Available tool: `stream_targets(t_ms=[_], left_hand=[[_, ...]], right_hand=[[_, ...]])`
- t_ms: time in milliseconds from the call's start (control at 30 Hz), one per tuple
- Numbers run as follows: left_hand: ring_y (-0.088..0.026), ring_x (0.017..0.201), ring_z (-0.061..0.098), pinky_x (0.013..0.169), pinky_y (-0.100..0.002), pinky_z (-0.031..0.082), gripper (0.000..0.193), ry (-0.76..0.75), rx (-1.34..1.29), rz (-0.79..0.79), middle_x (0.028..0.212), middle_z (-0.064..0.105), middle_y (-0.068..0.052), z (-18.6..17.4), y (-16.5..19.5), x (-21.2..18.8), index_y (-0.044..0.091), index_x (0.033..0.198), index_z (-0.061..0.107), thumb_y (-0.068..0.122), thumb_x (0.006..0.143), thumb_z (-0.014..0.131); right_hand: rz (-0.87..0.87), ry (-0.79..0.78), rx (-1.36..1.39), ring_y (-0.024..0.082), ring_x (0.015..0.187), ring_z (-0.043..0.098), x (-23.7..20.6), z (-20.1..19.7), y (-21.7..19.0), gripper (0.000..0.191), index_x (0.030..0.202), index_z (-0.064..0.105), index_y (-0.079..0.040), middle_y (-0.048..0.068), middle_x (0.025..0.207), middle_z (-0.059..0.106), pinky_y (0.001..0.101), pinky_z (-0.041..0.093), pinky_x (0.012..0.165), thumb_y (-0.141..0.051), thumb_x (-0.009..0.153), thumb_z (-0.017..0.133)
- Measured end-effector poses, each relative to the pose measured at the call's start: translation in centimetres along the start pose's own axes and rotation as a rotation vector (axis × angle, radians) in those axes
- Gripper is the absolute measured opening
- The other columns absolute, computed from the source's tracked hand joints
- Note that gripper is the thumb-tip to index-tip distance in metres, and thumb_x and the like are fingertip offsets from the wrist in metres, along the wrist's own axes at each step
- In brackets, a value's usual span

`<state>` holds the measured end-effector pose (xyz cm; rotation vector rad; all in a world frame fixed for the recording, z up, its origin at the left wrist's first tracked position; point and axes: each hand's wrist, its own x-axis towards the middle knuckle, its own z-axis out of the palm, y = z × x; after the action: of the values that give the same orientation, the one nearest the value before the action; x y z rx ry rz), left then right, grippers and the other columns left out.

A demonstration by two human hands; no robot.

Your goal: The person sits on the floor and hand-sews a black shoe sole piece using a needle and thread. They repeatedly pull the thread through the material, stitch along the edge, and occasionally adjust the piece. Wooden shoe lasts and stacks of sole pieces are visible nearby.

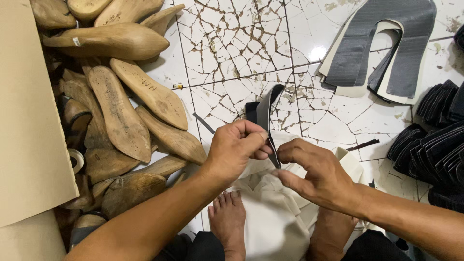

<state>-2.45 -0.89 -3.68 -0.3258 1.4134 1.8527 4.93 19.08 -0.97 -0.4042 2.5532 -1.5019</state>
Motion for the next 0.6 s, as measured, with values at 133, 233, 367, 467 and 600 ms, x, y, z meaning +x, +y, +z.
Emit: stream_targets(t_ms=[133, 233, 367, 467, 600], left_hand=[[-0.015, 0.080, 0.072, 0.071, -0.028, 0.061, 0.022, 0.012, 0.066, 0.052, 0.101, 0.069, -0.017, 0.5, 1.4, -0.6, -0.003, 0.107, 0.063, 0.014, 0.094, 0.067], [-0.014, 0.088, 0.073, 0.072, -0.028, 0.062, 0.042, -0.052, 0.420, 0.318, 0.130, 0.055, -0.016, 0.9, 2.9, -2.1, 0.003, 0.127, 0.054, 0.017, 0.091, 0.070], [-0.012, 0.083, 0.072, 0.071, -0.026, 0.060, 0.062, -0.418, 0.878, 0.428, 0.156, 0.044, -0.011, 0.2, 4.6, -3.0, 0.009, 0.142, 0.052, 0.018, 0.086, 0.075], [-0.010, 0.083, 0.070, 0.072, -0.026, 0.060, 0.047, -0.474, 0.809, 0.365, 0.126, 0.063, -0.009, -0.1, 4.8, -2.1, 0.008, 0.133, 0.063, 0.018, 0.089, 0.076], [-0.008, 0.075, 0.066, 0.067, -0.025, 0.055, 0.032, -0.359, 0.625, 0.091, 0.089, 0.075, -0.006, -1.1, 4.8, -1.2, 0.003, 0.115, 0.073, 0.020, 0.088, 0.078]], right_hand=[[0.099, 0.007, 0.058, 0.015, 0.082, 0.073, 0.4, -0.4, 0.1, 0.012, 0.098, 0.068, -0.004, 0.006, 0.092, 0.075, 0.0304, 0.060, 0.068, -0.012, 0.089, 0.069], [0.250, -0.073, 0.064, 0.012, 0.070, 0.071, 0.9, -1.2, 0.1, 0.012, 0.093, 0.071, -0.005, 0.003, 0.080, 0.076, 0.0288, 0.057, 0.060, -0.016, 0.088, 0.071], [0.535, -0.264, 0.117, 0.013, 0.063, 0.064, 0.8, -2.3, 0.2, 0.016, 0.089, 0.075, -0.005, 0.004, 0.071, 0.073, 0.0303, 0.052, 0.055, -0.021, 0.086, 0.075], [0.651, -0.246, 0.556, 0.011, 0.071, 0.063, 0.6, -2.0, 0.7, 0.017, 0.092, 0.075, 0.000, 0.004, 0.075, 0.071, 0.0279, 0.053, 0.066, -0.016, 0.093, 0.070], [0.552, -0.211, 0.844, 0.010, 0.077, 0.063, 0.2, -2.0, 1.8, 0.019, 0.104, 0.076, 0.001, 0.002, 0.081, 0.071, 0.0267, 0.056, 0.072, -0.012, 0.094, 0.065]])
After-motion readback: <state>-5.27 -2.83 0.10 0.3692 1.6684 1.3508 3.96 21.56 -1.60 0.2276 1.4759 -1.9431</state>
